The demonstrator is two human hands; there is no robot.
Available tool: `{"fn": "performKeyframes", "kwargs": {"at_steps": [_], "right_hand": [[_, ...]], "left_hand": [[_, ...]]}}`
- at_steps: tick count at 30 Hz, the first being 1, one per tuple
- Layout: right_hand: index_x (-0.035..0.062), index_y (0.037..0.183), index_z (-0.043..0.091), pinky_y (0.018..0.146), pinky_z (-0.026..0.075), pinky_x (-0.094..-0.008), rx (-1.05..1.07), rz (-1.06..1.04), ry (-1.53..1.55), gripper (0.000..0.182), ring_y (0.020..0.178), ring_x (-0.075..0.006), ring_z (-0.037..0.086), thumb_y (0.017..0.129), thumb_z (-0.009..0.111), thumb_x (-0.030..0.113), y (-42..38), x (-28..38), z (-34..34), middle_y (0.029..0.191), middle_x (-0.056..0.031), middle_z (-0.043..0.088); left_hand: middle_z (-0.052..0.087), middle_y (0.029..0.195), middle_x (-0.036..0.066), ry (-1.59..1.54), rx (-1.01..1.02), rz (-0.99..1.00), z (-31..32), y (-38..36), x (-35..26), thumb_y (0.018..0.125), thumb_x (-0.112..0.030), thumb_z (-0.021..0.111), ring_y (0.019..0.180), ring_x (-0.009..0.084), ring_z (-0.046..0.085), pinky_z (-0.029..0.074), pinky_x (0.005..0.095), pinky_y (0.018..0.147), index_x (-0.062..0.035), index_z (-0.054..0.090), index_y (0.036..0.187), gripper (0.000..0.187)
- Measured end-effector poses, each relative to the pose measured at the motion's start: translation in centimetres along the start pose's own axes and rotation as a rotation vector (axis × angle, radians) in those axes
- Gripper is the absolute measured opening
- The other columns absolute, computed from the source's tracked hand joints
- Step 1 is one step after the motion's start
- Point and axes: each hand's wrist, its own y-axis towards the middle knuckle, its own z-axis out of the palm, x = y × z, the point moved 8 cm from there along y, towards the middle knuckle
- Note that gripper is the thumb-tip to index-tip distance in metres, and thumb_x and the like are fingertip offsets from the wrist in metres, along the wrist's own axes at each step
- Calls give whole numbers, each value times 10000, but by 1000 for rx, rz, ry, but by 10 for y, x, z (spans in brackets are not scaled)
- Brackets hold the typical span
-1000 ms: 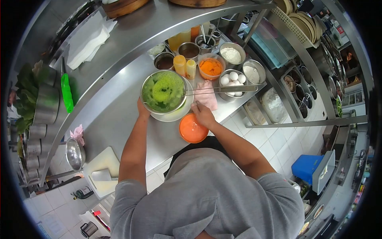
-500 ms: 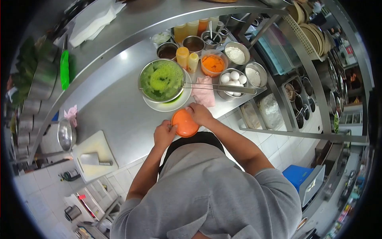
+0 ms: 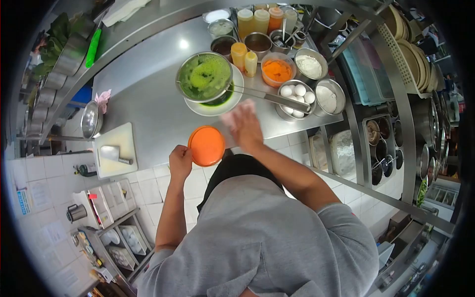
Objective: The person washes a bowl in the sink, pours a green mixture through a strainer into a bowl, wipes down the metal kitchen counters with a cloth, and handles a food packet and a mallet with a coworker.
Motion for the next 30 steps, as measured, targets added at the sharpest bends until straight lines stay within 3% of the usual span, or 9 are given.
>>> {"fn": "performKeyframes", "kwargs": {"at_steps": [2,5,7,9,13,17,22,26,30], "right_hand": [[56,1533,531,1272,318,-483,98,-310,308,589,1555,-392,380,995,617,279,-25,46,-15,1651,-186,450],[60,1368,664,1227,388,-457,144,-503,343,435,1472,-347,490,959,605,195,-54,40,20,1499,-133,604],[105,1334,711,1235,390,-459,272,-363,467,389,1429,-311,539,975,586,189,-59,5,8,1446,-111,650],[162,1388,696,1234,396,-451,69,-533,265,437,1466,-275,521,965,584,174,-77,-45,-1,1508,-71,623],[196,1415,682,1218,424,-441,8,-371,64,512,1568,-244,423,928,581,73,-113,-160,-53,1611,1,555],[170,1426,660,1193,458,-453,-60,-222,-7,645,1507,-313,493,831,607,-74,-135,-259,-98,1577,-82,573],[19,1397,644,1140,493,-468,-396,198,143,509,1357,-425,600,901,574,-67,-169,-347,-124,1445,-211,645],[15,1427,633,1160,472,-464,-380,141,279,549,1374,-447,577,886,579,-68,-176,-256,-119,1464,-229,621],[21,1453,620,1220,404,-518,-285,-51,321,598,1449,-452,507,861,599,-59,-125,-68,-69,1543,-208,573]], "left_hand": [[667,705,85,-208,51,-168,16,-17,-19,991,-171,660,503,121,571,436,294,441,61,688,963,236],[631,684,64,-302,104,-264,62,-21,-41,979,-193,683,461,128,535,404,285,397,38,680,956,233],[629,677,66,-323,134,-307,92,-19,-53,970,-201,693,452,134,539,402,288,387,35,674,944,239],[634,671,75,-387,217,-348,137,-5,-53,968,-198,690,469,148,568,421,300,393,21,654,901,232],[637,681,96,-485,274,-413,209,13,-51,972,-163,672,489,181,596,467,329,408,21,625,924,196],[658,748,128,-566,156,-407,231,43,-66,978,-112,644,552,235,656,546,372,461,35,596,1011,158],[684,814,136,-905,165,-372,224,33,-68,1004,-97,625,680,261,724,616,391,583,31,598,1080,151],[686,773,91,-805,311,-222,171,-18,-24,1028,-108,612,612,186,669,570,328,560,-41,635,942,111],[677,752,79,-397,323,-266,56,-111,130,1009,-186,666,622,159,678,565,345,592,-14,656,921,193]]}}
